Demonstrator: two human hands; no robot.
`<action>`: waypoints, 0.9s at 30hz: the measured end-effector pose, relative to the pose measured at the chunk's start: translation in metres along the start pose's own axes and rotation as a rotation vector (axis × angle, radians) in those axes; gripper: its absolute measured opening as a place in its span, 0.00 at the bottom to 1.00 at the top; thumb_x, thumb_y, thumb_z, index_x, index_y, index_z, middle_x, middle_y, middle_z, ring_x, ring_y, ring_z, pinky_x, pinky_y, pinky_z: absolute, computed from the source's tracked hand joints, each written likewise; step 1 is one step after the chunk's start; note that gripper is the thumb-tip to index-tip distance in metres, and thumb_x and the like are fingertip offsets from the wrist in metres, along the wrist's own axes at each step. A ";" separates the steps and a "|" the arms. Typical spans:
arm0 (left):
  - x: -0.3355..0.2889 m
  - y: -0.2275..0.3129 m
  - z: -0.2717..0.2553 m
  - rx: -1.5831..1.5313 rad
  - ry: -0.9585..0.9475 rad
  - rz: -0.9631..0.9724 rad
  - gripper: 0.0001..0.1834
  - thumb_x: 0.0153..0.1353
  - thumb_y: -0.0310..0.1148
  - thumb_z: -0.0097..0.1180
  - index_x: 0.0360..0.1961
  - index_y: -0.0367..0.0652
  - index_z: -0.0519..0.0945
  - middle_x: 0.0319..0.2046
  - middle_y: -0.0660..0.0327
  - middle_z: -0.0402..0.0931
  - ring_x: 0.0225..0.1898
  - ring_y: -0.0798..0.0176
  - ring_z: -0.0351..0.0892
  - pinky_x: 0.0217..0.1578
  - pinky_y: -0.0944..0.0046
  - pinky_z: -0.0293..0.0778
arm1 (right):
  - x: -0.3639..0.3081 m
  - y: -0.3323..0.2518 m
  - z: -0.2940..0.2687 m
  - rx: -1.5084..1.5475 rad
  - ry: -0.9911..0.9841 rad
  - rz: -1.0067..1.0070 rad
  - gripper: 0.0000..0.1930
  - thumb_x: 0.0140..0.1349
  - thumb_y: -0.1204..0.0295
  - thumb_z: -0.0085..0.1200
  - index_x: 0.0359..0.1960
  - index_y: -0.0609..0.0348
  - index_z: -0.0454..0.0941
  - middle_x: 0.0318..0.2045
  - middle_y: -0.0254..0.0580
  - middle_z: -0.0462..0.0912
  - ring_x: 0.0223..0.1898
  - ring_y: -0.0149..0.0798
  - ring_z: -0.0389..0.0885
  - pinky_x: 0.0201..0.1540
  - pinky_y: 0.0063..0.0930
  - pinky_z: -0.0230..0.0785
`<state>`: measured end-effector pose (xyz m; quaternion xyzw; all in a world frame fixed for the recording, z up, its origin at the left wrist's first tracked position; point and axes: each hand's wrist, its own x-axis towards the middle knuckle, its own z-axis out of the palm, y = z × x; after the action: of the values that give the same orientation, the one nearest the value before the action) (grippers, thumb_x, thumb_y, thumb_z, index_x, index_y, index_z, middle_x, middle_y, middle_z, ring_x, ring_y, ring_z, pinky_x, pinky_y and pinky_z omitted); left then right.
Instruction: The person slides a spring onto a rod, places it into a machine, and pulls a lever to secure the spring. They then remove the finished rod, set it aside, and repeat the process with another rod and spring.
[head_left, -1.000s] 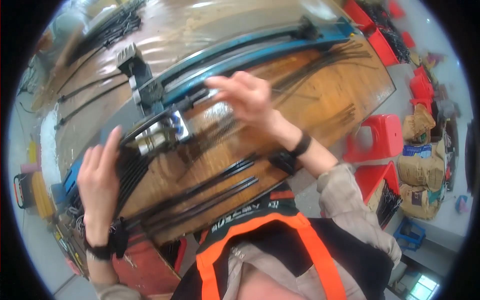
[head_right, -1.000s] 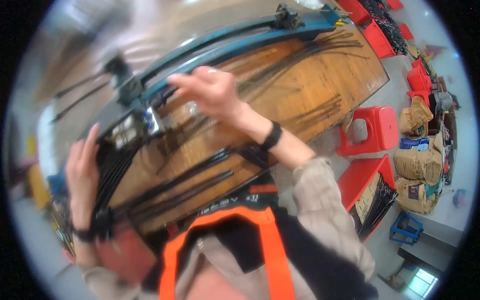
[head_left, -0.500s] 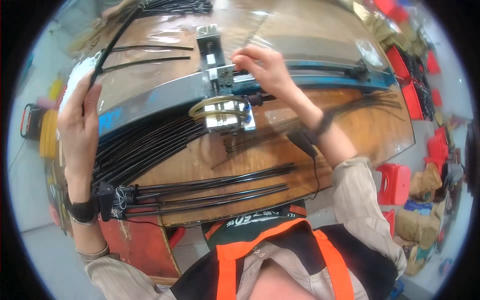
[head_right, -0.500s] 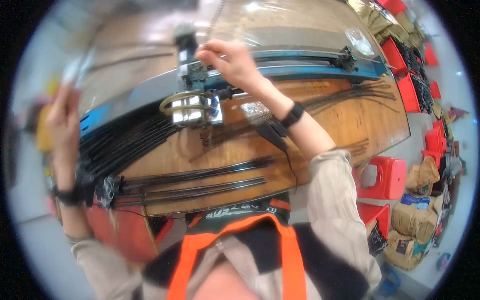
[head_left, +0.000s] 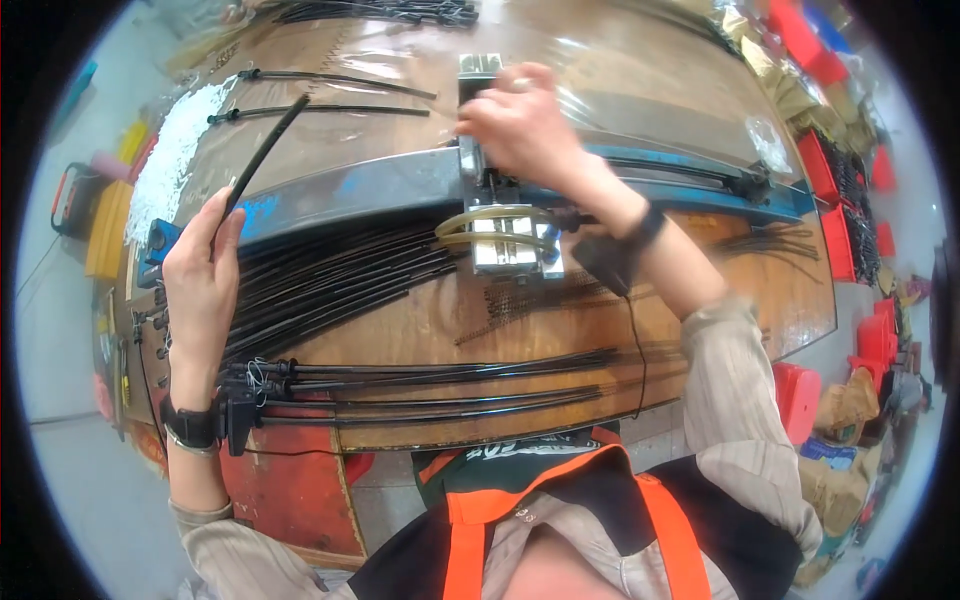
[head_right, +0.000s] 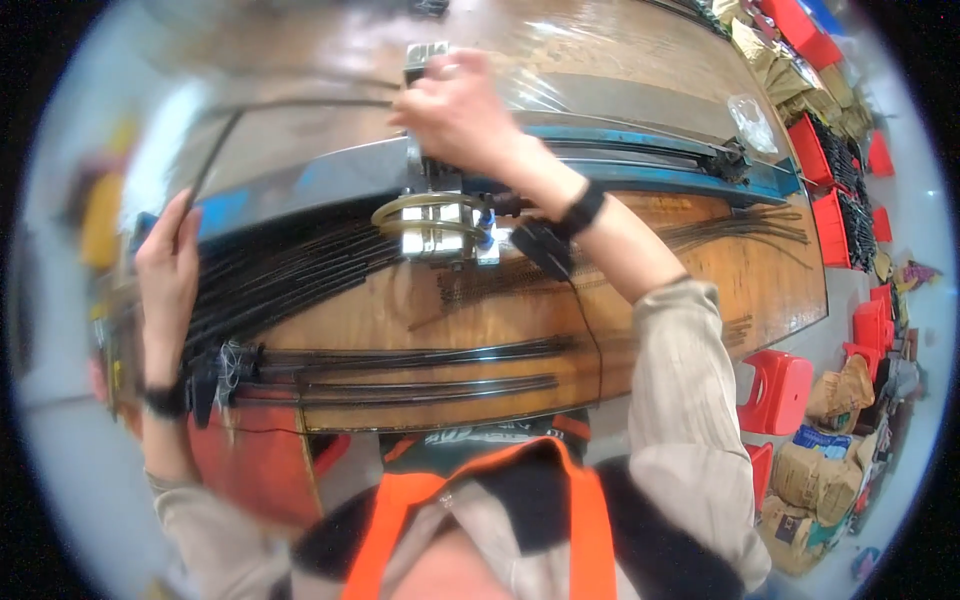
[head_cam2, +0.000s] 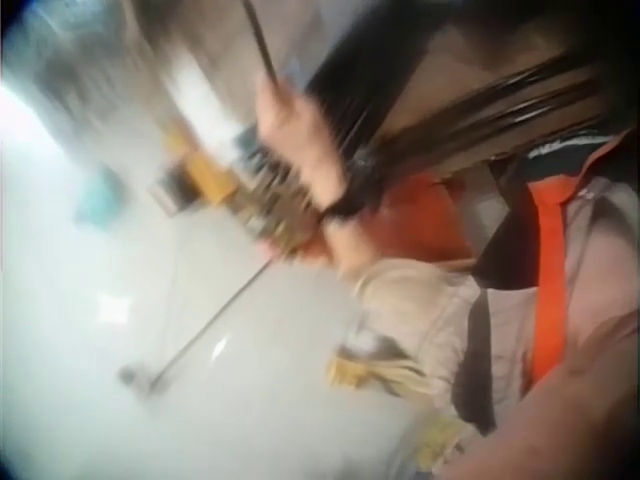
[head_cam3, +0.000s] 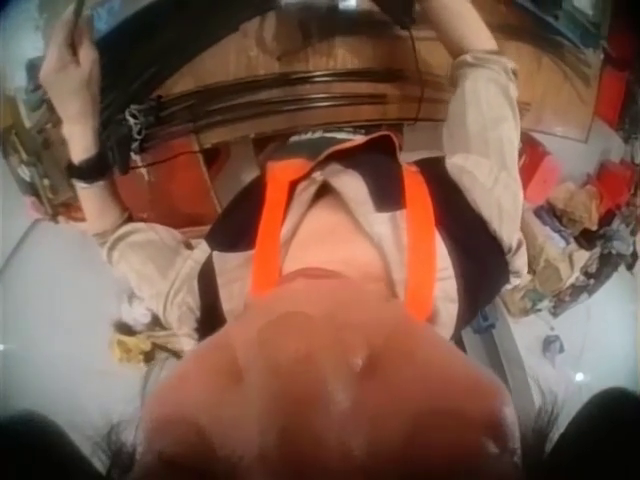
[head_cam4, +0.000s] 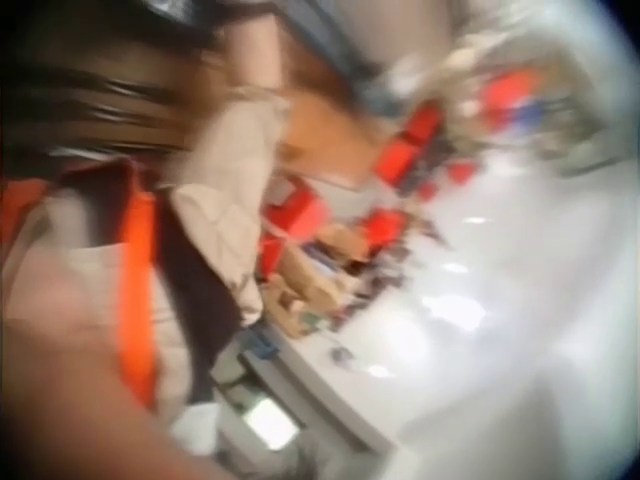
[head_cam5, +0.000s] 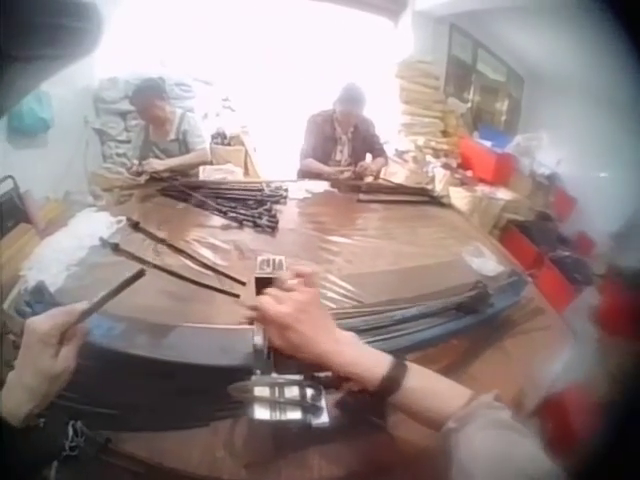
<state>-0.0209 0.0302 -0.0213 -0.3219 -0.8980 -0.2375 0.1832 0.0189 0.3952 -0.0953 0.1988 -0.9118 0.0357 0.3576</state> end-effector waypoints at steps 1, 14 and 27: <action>0.003 -0.002 0.003 0.021 0.000 0.052 0.15 0.66 0.29 0.56 0.52 0.38 0.78 0.35 0.48 0.80 0.30 0.56 0.79 0.36 0.63 0.74 | -0.017 0.014 -0.006 -0.083 0.007 0.036 0.03 0.57 0.71 0.61 0.30 0.44 0.82 0.25 0.27 0.82 0.40 0.32 0.78 0.60 0.38 0.50; 0.066 0.064 0.150 -0.017 -0.144 0.464 0.09 0.63 0.39 0.56 0.33 0.47 0.79 0.26 0.56 0.76 0.31 0.50 0.80 0.30 0.55 0.77 | -0.238 0.150 -0.151 -0.449 -0.037 0.378 0.04 0.62 0.73 0.56 0.36 0.56 0.80 0.30 0.41 0.81 0.38 0.45 0.77 0.49 0.36 0.65; 0.062 0.065 0.168 -0.170 -0.174 0.294 0.16 0.65 0.43 0.52 0.29 0.42 0.80 0.26 0.52 0.78 0.33 0.44 0.79 0.34 0.49 0.75 | -0.239 0.146 -0.128 -0.330 0.094 0.480 0.06 0.65 0.70 0.54 0.38 0.58 0.77 0.34 0.40 0.79 0.43 0.44 0.75 0.52 0.36 0.63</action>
<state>-0.0526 0.1960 -0.1091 -0.4834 -0.8305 -0.2542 0.1096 0.2030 0.6363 -0.1489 -0.0851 -0.9087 -0.0207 0.4082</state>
